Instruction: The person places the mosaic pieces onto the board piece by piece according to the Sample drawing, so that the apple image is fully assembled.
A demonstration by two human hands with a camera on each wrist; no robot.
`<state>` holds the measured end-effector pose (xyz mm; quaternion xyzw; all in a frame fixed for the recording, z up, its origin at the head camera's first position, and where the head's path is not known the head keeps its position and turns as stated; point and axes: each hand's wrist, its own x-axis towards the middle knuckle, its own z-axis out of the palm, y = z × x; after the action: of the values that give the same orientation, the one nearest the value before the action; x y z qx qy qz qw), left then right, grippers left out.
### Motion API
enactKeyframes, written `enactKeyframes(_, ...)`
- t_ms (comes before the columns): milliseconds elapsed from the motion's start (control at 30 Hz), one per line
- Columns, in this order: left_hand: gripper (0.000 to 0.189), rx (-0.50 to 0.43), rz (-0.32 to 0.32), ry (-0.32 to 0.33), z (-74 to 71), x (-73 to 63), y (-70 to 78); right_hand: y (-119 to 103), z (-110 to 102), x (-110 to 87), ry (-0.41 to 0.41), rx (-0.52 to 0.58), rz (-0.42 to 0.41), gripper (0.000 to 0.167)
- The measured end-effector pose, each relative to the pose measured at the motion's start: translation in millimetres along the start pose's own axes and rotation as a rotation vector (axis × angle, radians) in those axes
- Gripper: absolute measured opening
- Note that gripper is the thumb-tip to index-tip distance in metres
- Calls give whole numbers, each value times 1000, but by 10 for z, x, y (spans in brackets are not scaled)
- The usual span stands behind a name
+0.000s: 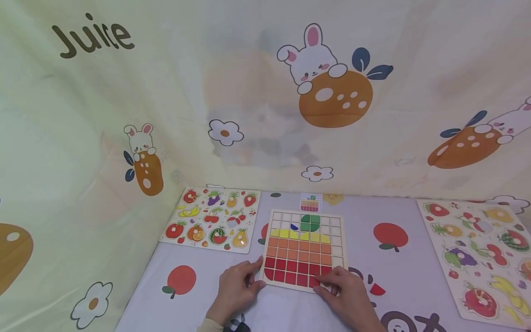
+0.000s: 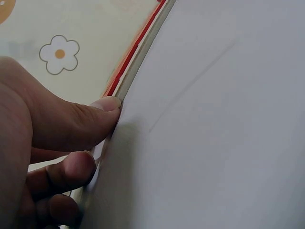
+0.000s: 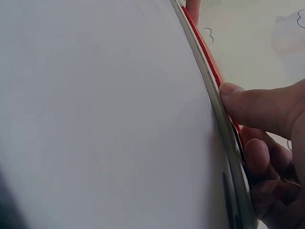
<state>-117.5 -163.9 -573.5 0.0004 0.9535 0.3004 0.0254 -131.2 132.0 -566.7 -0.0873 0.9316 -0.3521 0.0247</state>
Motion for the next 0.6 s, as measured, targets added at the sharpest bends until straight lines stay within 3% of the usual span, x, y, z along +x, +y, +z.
enactKeyframes(167,58,8,-4,-1,-8,3,5,12,-5,16,0,7,-19,25)
enactKeyframes(333,58,-1,0,-2,-2,15,-2,90,-64,-38,81,30,-9,30)
enactKeyframes(500,59,-14,-4,-14,-3,20,-4,315,-335,-117,183,0,120,36)
enactKeyframes(600,60,-18,-8,-13,-8,16,-5,527,-560,-139,140,-86,208,52)
